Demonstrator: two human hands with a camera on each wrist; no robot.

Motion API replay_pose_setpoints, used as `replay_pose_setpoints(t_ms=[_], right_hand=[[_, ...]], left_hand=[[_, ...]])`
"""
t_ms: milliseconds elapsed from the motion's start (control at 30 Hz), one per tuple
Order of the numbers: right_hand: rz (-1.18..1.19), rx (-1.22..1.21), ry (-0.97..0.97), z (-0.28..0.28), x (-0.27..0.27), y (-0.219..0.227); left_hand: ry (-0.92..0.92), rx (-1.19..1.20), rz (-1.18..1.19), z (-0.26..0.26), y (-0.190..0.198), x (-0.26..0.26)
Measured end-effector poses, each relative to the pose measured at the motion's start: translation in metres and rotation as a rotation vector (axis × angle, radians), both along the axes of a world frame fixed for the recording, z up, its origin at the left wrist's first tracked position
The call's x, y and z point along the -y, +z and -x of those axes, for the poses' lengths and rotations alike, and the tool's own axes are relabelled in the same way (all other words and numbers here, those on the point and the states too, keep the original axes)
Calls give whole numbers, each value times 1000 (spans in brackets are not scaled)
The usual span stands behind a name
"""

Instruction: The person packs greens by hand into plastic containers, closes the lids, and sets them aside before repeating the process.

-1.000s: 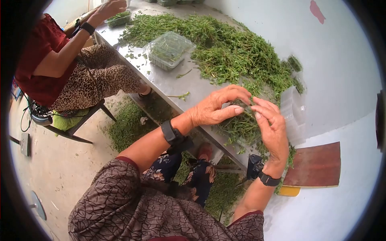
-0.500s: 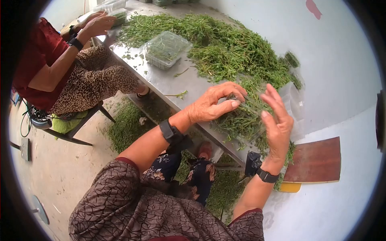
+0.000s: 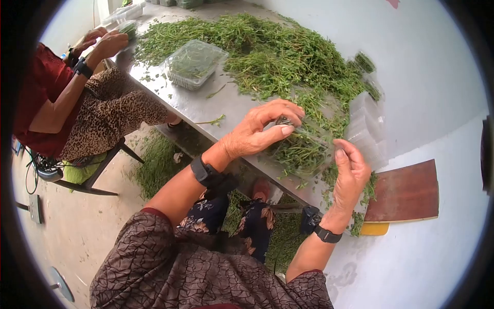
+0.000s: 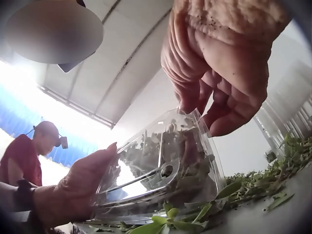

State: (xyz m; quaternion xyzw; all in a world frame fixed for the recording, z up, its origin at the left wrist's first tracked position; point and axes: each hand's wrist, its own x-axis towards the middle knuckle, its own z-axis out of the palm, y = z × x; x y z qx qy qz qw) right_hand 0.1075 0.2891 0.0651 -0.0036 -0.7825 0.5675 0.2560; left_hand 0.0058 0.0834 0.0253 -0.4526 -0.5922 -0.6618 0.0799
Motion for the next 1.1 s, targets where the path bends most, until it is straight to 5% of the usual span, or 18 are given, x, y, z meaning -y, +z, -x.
replay_pose_setpoints(t_ms=[467, 567, 667, 1100], right_hand=[[-82, -197, -89, 0, 6, -10], [-76, -196, -114, -3, 10, -8], [-133, -241, -126, -1, 8, -12], [24, -63, -116, 6, 3, -12]], left_hand=[[-87, 285, -46, -14, 7, 1], [-81, 274, -167, -7, -2, -3], [156, -1, -14, 1, -8, 2], [45, 443, -124, -3, -6, -2]])
